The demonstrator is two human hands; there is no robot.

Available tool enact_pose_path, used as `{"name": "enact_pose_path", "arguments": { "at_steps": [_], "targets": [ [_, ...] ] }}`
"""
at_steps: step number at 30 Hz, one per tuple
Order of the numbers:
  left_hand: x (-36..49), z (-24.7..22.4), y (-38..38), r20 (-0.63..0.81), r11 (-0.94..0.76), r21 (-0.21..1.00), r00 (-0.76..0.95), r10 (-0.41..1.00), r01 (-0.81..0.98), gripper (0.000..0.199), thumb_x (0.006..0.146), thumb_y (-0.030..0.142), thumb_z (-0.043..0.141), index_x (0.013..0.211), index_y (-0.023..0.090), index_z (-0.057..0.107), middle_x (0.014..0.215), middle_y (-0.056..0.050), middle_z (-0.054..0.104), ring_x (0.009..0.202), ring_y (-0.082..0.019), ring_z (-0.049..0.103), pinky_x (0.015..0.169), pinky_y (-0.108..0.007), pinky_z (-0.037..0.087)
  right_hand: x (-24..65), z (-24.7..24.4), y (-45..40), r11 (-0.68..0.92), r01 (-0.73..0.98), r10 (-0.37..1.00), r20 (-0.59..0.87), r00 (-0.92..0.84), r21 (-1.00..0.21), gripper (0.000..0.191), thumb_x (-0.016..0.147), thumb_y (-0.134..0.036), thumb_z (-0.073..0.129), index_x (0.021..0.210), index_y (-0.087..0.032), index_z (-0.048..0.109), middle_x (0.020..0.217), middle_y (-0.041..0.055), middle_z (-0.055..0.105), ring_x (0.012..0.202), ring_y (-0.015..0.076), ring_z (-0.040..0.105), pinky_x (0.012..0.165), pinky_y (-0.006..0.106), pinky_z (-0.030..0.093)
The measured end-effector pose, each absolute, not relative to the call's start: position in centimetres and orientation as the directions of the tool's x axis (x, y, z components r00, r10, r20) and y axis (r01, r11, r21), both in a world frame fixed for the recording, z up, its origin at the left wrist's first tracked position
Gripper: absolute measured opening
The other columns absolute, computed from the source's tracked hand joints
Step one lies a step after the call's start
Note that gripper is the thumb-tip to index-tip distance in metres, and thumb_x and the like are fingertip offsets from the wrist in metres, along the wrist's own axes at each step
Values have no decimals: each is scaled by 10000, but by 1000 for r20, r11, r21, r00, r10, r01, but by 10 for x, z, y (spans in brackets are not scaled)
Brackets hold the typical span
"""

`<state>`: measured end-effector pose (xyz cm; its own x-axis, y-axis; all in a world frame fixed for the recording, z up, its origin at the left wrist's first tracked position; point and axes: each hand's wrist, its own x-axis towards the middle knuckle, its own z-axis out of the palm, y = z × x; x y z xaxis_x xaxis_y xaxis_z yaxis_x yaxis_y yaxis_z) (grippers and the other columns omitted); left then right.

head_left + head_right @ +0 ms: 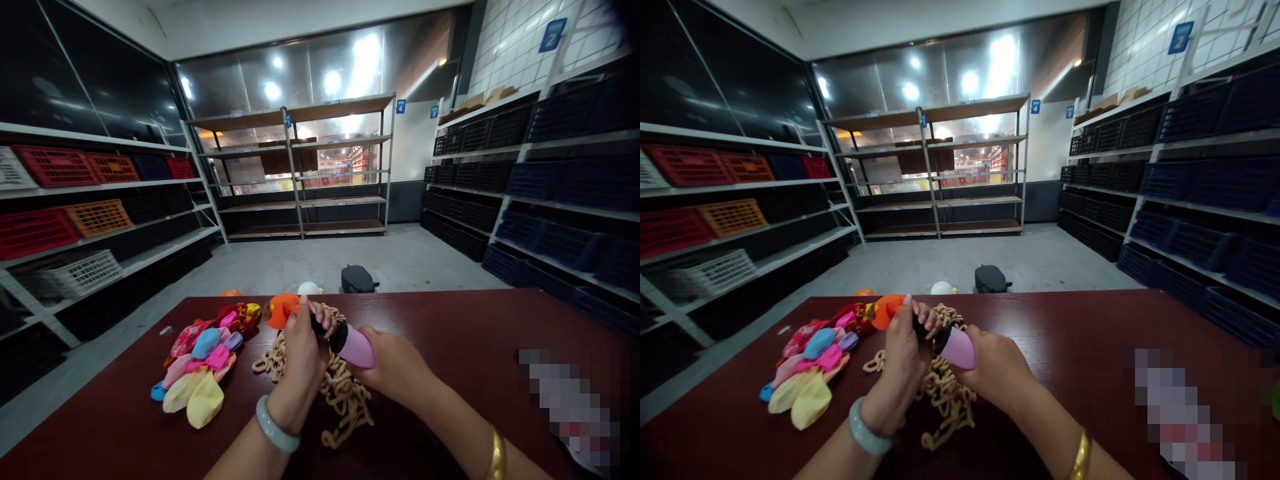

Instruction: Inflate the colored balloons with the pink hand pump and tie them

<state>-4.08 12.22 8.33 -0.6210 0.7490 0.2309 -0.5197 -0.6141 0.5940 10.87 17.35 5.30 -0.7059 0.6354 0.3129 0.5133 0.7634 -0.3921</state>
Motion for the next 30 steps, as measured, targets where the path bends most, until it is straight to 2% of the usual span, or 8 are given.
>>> {"name": "enact_pose_path", "arguments": {
  "at_steps": [5, 9, 15, 20, 25, 30],
  "targets": [
    [-86, 94, 119, 154, -676, 538, -730, 666, -504, 342, 777, 324, 727, 655, 176, 444, 524, 64, 403, 422, -62, 393, 385, -180, 289, 111, 46, 182, 769, 513, 623, 267, -735, -382, 255, 751, -432, 655, 909, -251, 568, 795, 14, 710, 691, 226, 661, 539, 271, 268],
    [-114, 99, 112, 98, -664, 507, -729, 677, -549, 351, 775, 303, 724, 647, 181, 421, 506, 75, 373, 405, -60, 372, 379, -186, 264, 116, 45, 192, 785, 495, 598, 248, -762, -373, 236, 750, -423, 658, 895, -252, 585, 797, 19, 711, 706, 237, 664, 548, 272, 296],
    [-90, 91, 116, 177, -709, 525, -755, 631, -470, 374, 770, 370, 736, 671, 180, 430, 560, 63, 411, 447, -59, 399, 406, -187, 296, 119, 46, 196, 775, 513, 608, 215, -764, -369, 285, 746, -494, 661, 876, -248, 600, 786, 38, 709, 709, 254, 659, 555, 285, 309],
    [-46, 79, 125, 156, -640, 559, -692, 705, -527, 404, 793, 443, 698, 655, 180, 424, 543, 59, 393, 441, -60, 389, 392, -183, 272, 111, 49, 183, 745, 530, 636, 188, -749, -406, 260, 734, -427, 673, 894, -247, 575, 816, 31, 711, 721, 248, 663, 559, 277, 304],
    [-26, 82, 126, 170, -607, 590, -654, 737, -532, 404, 815, 417, 680, 630, 179, 411, 511, 64, 366, 406, -50, 351, 378, -182, 261, 105, 53, 172, 715, 526, 661, 197, -724, -461, 258, 736, -399, 669, 926, -254, 574, 825, 22, 712, 717, 240, 664, 561, 274, 305],
    [-48, 96, 120, 207, -648, 586, -683, 700, -487, 378, 813, 402, 682, 652, 184, 419, 500, 74, 346, 373, -47, 329, 349, -173, 223, 102, 53, 166, 705, 510, 665, 212, -716, -492, 322, 750, -421, 667, 1014, -261, 573, 863, 27, 723, 713, 232, 668, 557, 273, 307]
  ]
}}
